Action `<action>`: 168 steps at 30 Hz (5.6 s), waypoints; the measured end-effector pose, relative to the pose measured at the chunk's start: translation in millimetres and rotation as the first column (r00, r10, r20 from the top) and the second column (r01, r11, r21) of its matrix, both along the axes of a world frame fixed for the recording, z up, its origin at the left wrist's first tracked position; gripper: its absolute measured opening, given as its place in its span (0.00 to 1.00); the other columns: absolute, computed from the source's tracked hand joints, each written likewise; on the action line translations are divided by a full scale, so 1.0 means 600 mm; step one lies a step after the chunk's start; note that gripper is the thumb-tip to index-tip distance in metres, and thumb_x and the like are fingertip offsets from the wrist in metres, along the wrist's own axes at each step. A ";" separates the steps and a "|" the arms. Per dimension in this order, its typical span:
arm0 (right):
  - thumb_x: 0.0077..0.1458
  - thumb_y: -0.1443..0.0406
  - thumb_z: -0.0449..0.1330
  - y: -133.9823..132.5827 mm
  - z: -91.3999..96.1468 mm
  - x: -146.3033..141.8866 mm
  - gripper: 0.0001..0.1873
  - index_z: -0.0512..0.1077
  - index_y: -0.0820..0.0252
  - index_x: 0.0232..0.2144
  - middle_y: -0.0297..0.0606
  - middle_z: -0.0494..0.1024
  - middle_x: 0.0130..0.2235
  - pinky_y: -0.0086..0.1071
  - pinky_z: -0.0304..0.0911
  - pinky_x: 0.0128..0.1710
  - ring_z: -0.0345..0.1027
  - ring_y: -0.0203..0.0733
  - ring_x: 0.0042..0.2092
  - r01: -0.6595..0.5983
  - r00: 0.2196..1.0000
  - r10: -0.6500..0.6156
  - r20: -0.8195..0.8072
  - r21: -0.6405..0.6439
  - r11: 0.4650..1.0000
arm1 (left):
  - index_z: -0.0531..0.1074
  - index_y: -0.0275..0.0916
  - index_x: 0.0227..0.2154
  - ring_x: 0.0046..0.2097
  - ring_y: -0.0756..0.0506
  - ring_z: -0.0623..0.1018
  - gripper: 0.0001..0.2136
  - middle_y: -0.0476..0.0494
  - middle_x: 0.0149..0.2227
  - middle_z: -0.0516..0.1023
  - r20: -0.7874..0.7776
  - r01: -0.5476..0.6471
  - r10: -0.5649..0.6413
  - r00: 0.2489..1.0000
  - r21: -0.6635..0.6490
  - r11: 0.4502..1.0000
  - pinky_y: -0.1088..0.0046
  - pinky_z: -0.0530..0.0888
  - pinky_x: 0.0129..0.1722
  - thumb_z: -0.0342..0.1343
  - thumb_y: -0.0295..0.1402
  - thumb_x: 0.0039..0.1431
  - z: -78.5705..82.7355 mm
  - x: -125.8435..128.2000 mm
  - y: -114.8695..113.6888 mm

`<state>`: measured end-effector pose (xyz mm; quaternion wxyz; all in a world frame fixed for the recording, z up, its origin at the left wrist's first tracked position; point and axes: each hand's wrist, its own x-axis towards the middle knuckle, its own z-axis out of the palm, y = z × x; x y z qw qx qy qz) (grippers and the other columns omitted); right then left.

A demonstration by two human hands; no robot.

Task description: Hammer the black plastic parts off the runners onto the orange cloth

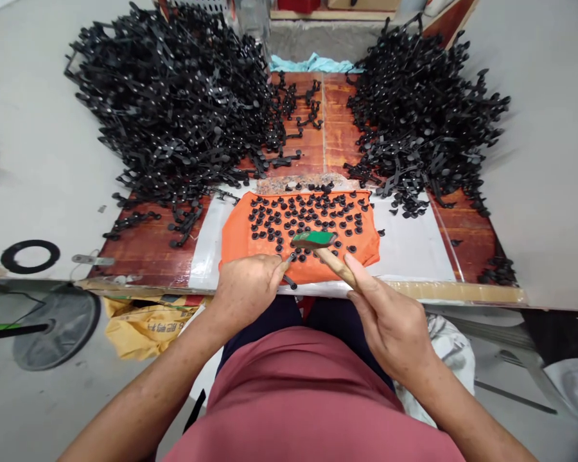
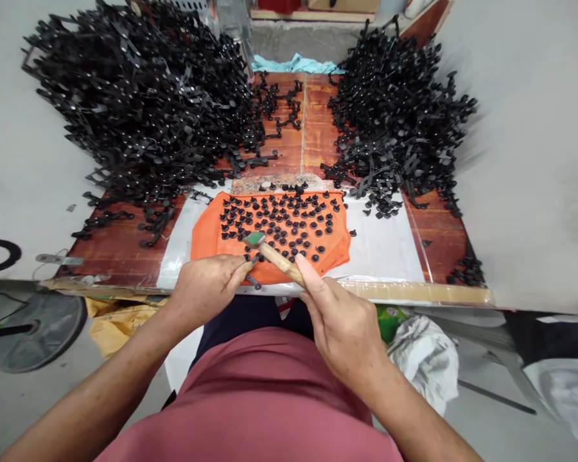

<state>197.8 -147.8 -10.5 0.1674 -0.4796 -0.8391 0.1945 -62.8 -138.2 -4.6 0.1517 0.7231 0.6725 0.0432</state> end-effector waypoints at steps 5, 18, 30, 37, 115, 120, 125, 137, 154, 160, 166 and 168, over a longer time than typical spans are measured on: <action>0.73 0.65 0.45 0.004 0.004 -0.003 0.30 0.53 0.49 0.74 0.44 0.84 0.46 0.37 0.74 0.37 0.81 0.48 0.39 -0.037 0.993 0.039 0.114 -0.023 0.999 | 0.77 0.40 0.31 0.37 0.41 0.81 0.20 0.40 0.35 0.84 -0.029 0.029 -0.029 0.999 0.000 1.000 0.68 0.63 0.32 0.43 0.40 0.73 -0.002 0.000 -0.002; 0.73 0.65 0.49 0.012 0.031 0.001 0.30 0.53 0.49 0.73 0.40 0.84 0.47 0.34 0.73 0.43 0.79 0.41 0.40 -0.029 0.994 0.037 -0.106 0.076 0.997 | 0.78 0.41 0.34 0.37 0.44 0.81 0.19 0.44 0.37 0.85 -0.030 0.033 -0.034 0.999 -0.056 0.998 0.70 0.63 0.32 0.43 0.38 0.74 -0.001 -0.006 0.003; 0.73 0.66 0.47 0.004 0.020 -0.009 0.29 0.54 0.51 0.73 0.40 0.84 0.43 0.31 0.71 0.37 0.79 0.42 0.38 -0.041 0.998 0.037 0.050 0.078 0.996 | 0.76 0.40 0.31 0.35 0.44 0.80 0.20 0.44 0.34 0.84 0.004 0.037 -0.036 0.999 -0.018 0.999 0.69 0.62 0.33 0.42 0.39 0.74 -0.018 -0.010 -0.006; 0.73 0.66 0.47 0.008 0.019 -0.015 0.28 0.57 0.54 0.72 0.40 0.84 0.38 0.32 0.68 0.32 0.79 0.45 0.34 -0.058 0.980 0.055 0.191 0.009 0.998 | 0.73 0.41 0.30 0.35 0.44 0.79 0.20 0.45 0.32 0.82 -0.012 0.021 -0.022 1.000 -0.051 0.998 0.69 0.60 0.33 0.41 0.39 0.74 -0.016 -0.008 -0.004; 0.71 0.59 0.50 -0.026 -0.057 -0.035 0.20 0.73 0.53 0.59 0.37 0.86 0.41 0.34 0.70 0.40 0.80 0.45 0.38 0.008 0.985 -0.069 -0.157 -0.358 0.934 | 0.57 0.41 0.23 0.26 0.50 0.57 0.23 0.54 0.22 0.55 0.614 -0.269 0.351 0.707 -0.225 0.936 0.72 0.56 0.26 0.46 0.52 0.68 -0.026 -0.059 -0.072; 0.72 0.60 0.50 -0.027 -0.057 -0.036 0.20 0.73 0.52 0.60 0.36 0.86 0.41 0.33 0.70 0.38 0.81 0.45 0.38 0.017 0.991 -0.058 -0.118 -0.326 0.945 | 0.55 0.42 0.23 0.26 0.50 0.59 0.21 0.54 0.22 0.56 0.484 -0.255 0.286 0.827 -0.129 0.958 0.71 0.56 0.28 0.44 0.47 0.70 -0.021 -0.052 -0.070; 0.72 0.59 0.50 -0.027 -0.055 -0.038 0.20 0.73 0.52 0.60 0.37 0.86 0.41 0.34 0.69 0.37 0.81 0.46 0.38 0.016 0.996 -0.044 -0.081 -0.313 0.949 | 0.55 0.41 0.23 0.26 0.50 0.62 0.20 0.54 0.22 0.59 0.385 -0.225 0.241 0.891 -0.085 0.971 0.71 0.57 0.30 0.43 0.43 0.71 -0.018 -0.044 -0.071; 0.72 0.59 0.50 -0.026 -0.052 -0.040 0.19 0.74 0.53 0.58 0.35 0.86 0.41 0.35 0.68 0.36 0.82 0.48 0.39 0.007 0.998 -0.026 -0.059 -0.298 0.954 | 0.56 0.41 0.22 0.25 0.50 0.63 0.19 0.53 0.22 0.61 0.280 -0.204 0.199 0.939 -0.013 0.979 0.72 0.56 0.30 0.43 0.42 0.71 -0.019 -0.042 -0.075; 0.72 0.60 0.51 -0.020 -0.043 -0.034 0.18 0.74 0.51 0.58 0.35 0.86 0.43 0.34 0.67 0.36 0.81 0.47 0.40 0.007 0.996 -0.032 -0.079 -0.295 0.955 | 0.59 0.41 0.23 0.26 0.49 0.66 0.20 0.51 0.22 0.64 0.140 -0.154 0.175 0.975 -0.146 0.977 0.71 0.55 0.31 0.41 0.46 0.68 -0.010 -0.049 -0.057; 0.72 0.62 0.52 -0.011 -0.027 -0.024 0.19 0.72 0.51 0.60 0.36 0.86 0.43 0.33 0.69 0.36 0.81 0.44 0.39 -0.012 0.997 -0.004 -0.078 -0.194 0.981 | 0.59 0.41 0.23 0.26 0.48 0.64 0.21 0.50 0.22 0.63 0.164 -0.108 0.146 0.976 -0.218 0.970 0.70 0.54 0.30 0.39 0.48 0.67 0.002 -0.060 -0.045; 0.73 0.63 0.51 -0.007 -0.001 -0.026 0.26 0.61 0.53 0.70 0.41 0.85 0.46 0.33 0.72 0.41 0.80 0.43 0.40 -0.107 0.988 0.108 -0.110 0.015 0.994 | 0.58 0.41 0.22 0.25 0.49 0.64 0.20 0.50 0.21 0.64 0.180 -0.068 0.109 0.978 -0.220 0.973 0.70 0.53 0.30 0.40 0.46 0.67 0.009 -0.062 -0.034; 0.73 0.63 0.51 -0.008 -0.001 -0.031 0.26 0.61 0.53 0.70 0.40 0.84 0.44 0.33 0.71 0.40 0.80 0.42 0.38 -0.115 0.988 0.122 -0.097 0.080 0.990 | 0.59 0.41 0.22 0.25 0.48 0.66 0.20 0.50 0.21 0.66 0.179 -0.061 0.098 0.979 -0.202 0.977 0.70 0.54 0.30 0.40 0.45 0.67 0.009 -0.061 -0.035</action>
